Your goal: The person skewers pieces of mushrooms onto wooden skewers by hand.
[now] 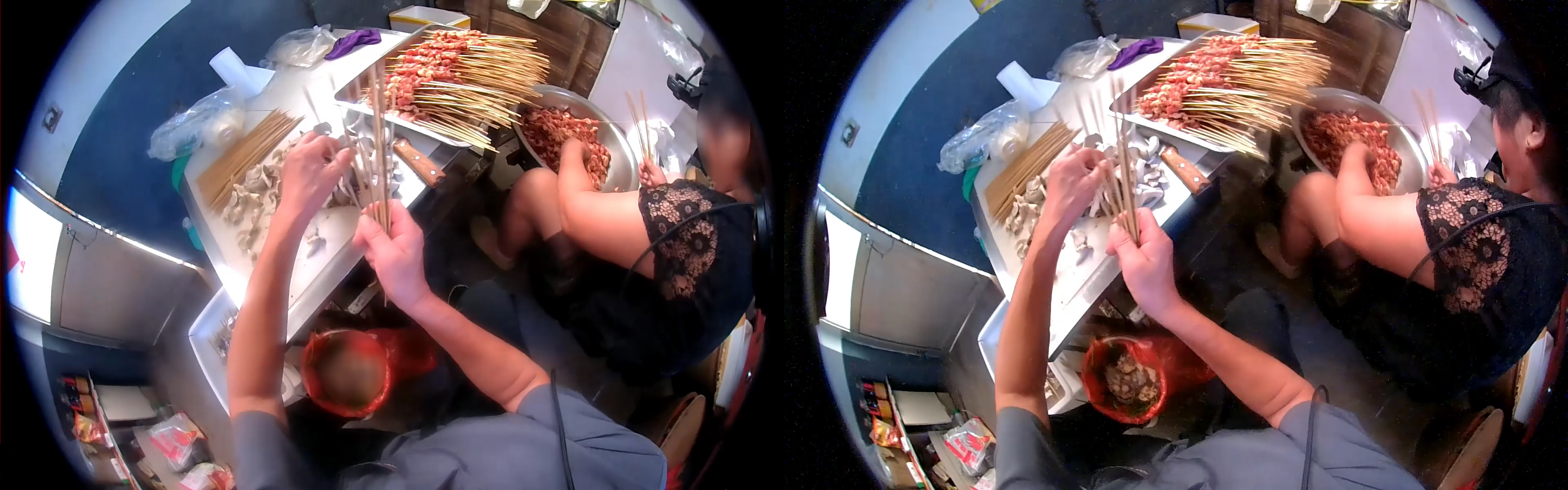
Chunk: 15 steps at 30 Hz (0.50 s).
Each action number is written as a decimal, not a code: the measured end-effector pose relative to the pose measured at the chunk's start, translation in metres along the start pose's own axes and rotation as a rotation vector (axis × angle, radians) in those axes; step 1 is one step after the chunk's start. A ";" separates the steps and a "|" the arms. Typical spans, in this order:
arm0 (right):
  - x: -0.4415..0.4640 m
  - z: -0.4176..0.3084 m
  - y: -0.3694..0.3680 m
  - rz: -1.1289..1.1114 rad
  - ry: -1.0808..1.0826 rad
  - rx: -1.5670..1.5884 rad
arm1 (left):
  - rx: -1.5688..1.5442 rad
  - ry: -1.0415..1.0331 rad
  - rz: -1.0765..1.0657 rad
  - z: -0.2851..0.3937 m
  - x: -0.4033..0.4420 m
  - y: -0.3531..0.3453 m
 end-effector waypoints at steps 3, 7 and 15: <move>0.004 -0.003 0.007 0.003 -0.064 0.176 | 0.229 -0.013 -0.151 -0.001 0.011 -0.015; 0.005 -0.004 0.014 0.011 -0.179 0.254 | 0.125 0.006 -0.168 -0.001 0.010 -0.020; 0.001 0.000 0.006 -0.048 -0.241 0.285 | -0.103 -0.042 -0.085 -0.007 -0.018 -0.008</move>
Point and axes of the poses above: each hand's wrist, its own x-axis towards the middle knuckle, its own y-axis out of the back of the hand, z = x × y, the point moved 1 cm from there along x, towards the middle knuckle, and after that the axes turned 14 degrees about -x, right-handed, at the moved point
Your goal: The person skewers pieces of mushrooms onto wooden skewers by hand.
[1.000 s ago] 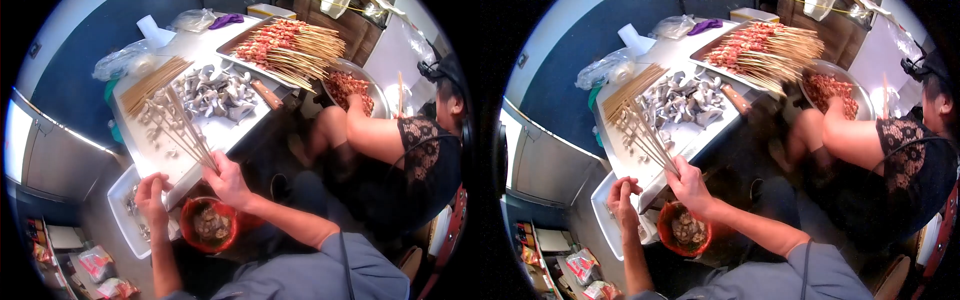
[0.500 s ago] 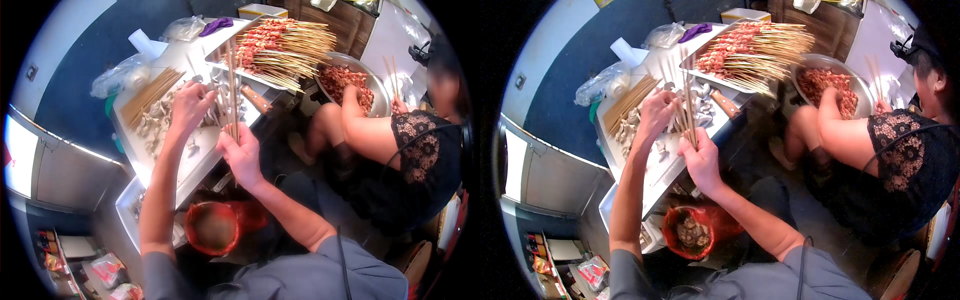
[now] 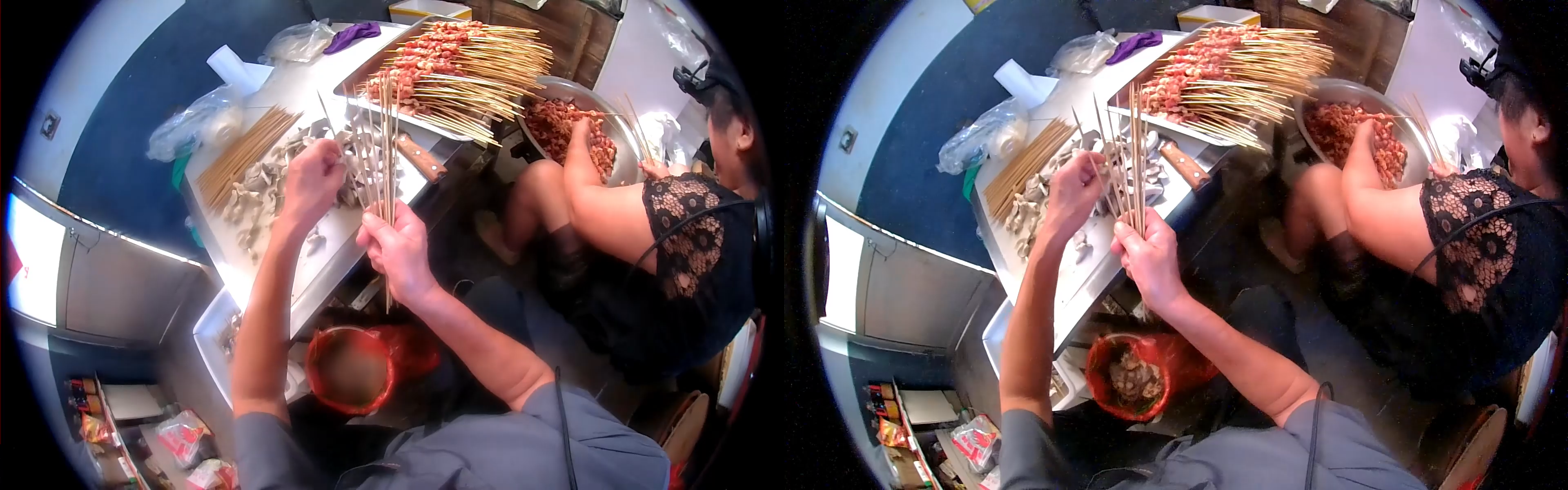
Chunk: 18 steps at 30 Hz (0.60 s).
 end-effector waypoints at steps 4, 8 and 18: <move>0.000 -0.001 -0.001 -0.036 -0.035 0.000 | -0.443 0.260 0.255 0.013 -0.027 0.024; -0.004 0.004 -0.005 -0.126 -0.088 -0.097 | -0.813 0.289 0.446 -0.005 -0.056 0.045; -0.016 0.026 -0.022 -0.240 0.006 -0.437 | -1.284 0.239 0.567 0.007 -0.089 0.088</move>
Point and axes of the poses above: each hand's wrist, its own x-axis towards the middle knuckle, its own y-axis out of the back of the hand, z = x × y, the point moved 1 cm from there along x, towards the middle knuckle, and after that the axes turned 14 degrees about -x, right-handed, at the moved point
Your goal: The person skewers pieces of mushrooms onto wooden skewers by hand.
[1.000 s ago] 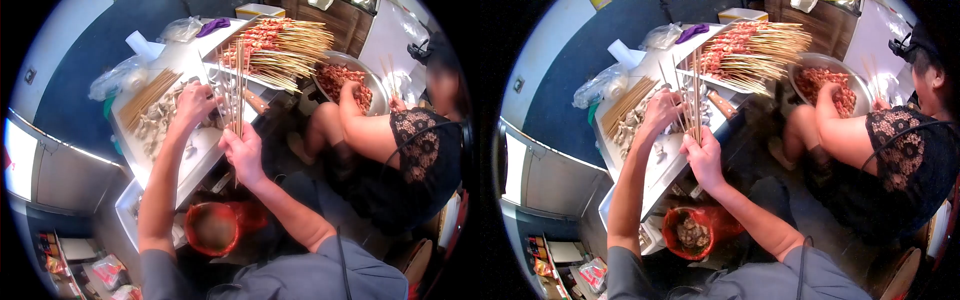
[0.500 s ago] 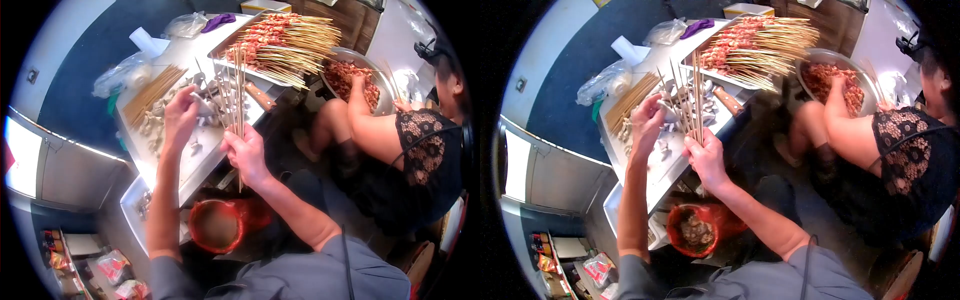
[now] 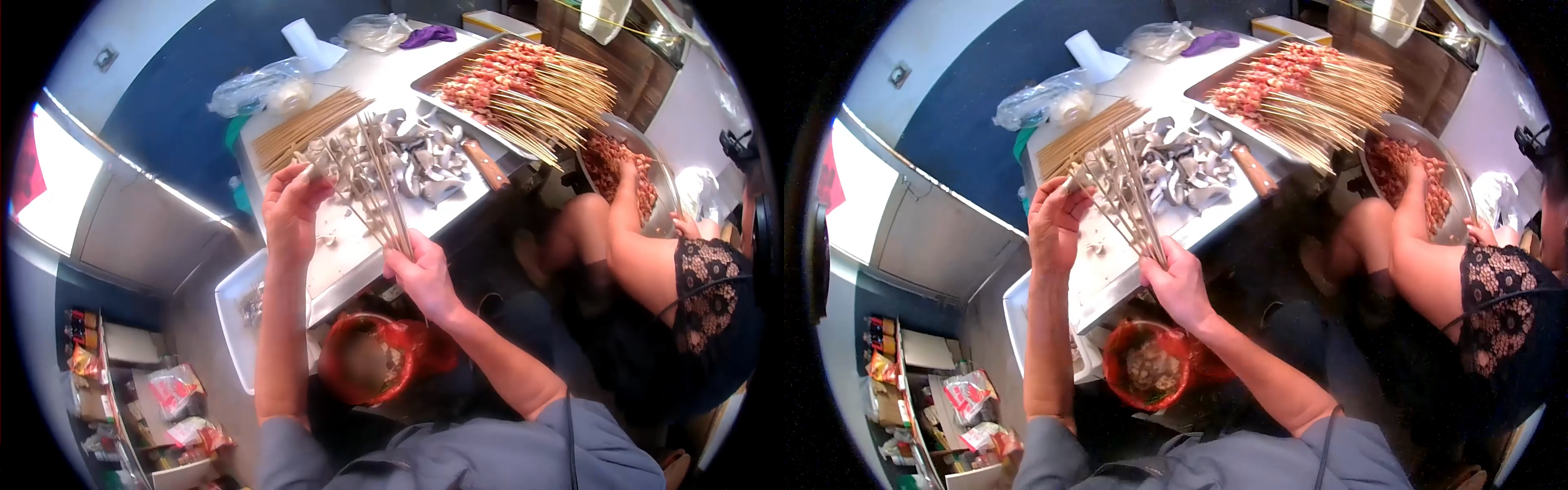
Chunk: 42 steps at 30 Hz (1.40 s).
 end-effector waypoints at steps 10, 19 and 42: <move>-0.001 0.011 -0.010 -0.008 0.065 -0.117 | -0.115 -0.012 0.167 0.014 -0.003 0.008; 0.000 0.011 -0.011 -0.027 0.077 -0.112 | -0.102 -0.079 0.183 0.019 0.000 0.008; 0.008 -0.001 0.014 0.090 0.049 -0.091 | 0.213 0.034 0.075 -0.033 -0.017 -0.005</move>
Point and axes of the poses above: each hand's wrist, its own x-axis towards the middle knuckle, its own y-axis out of the back of the hand, z = x × y, the point moved 1 cm from there along x, towards the middle knuckle, and after that the axes turned 14 degrees about -x, right-handed, at the moved point
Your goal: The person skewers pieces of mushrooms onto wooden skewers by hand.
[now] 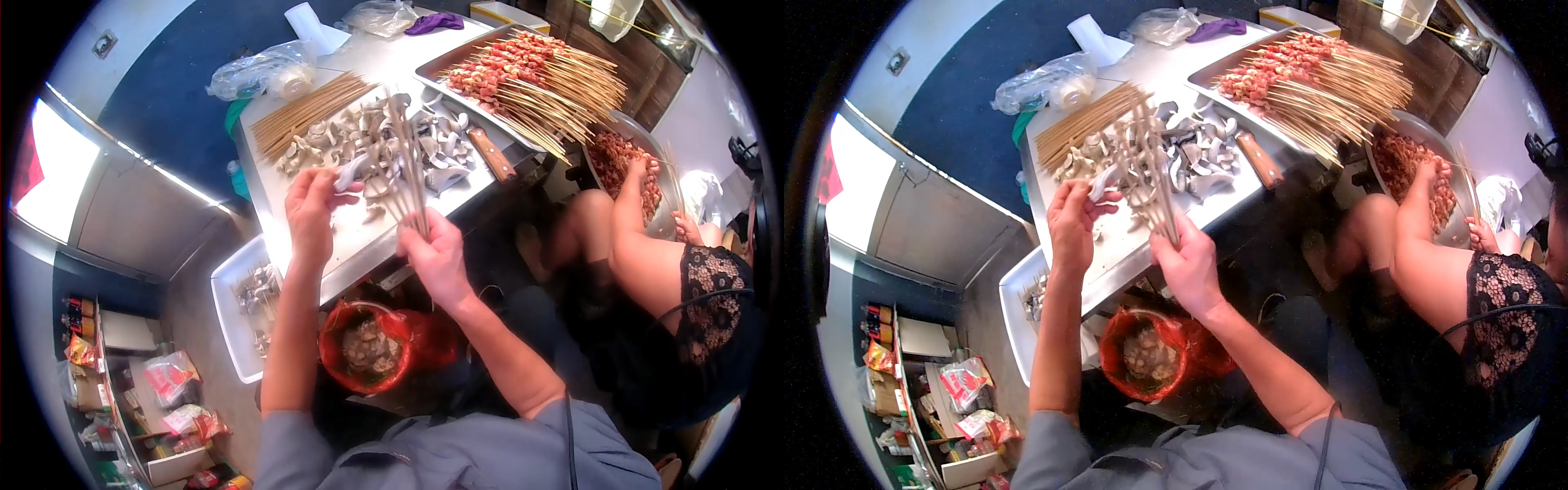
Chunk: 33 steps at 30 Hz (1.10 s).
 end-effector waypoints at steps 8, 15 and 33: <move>0.010 -0.003 0.017 0.091 -0.030 0.178 | 1.365 -0.432 -0.446 -0.038 0.020 -0.013; 0.006 0.000 0.007 0.038 -0.039 0.161 | 1.468 -0.546 -0.527 -0.047 0.021 -0.012; -0.009 0.002 -0.012 -0.065 0.034 -0.024 | 0.210 -0.247 0.058 0.021 0.016 0.041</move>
Point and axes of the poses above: each hand's wrist, its own x-axis towards the middle knuckle, its own y-axis out of the back of the hand, z = x × y, the point moved 1 cm from there along x, towards the middle knuckle, and after that the axes turned 14 degrees about -x, right-handed, at the moved point
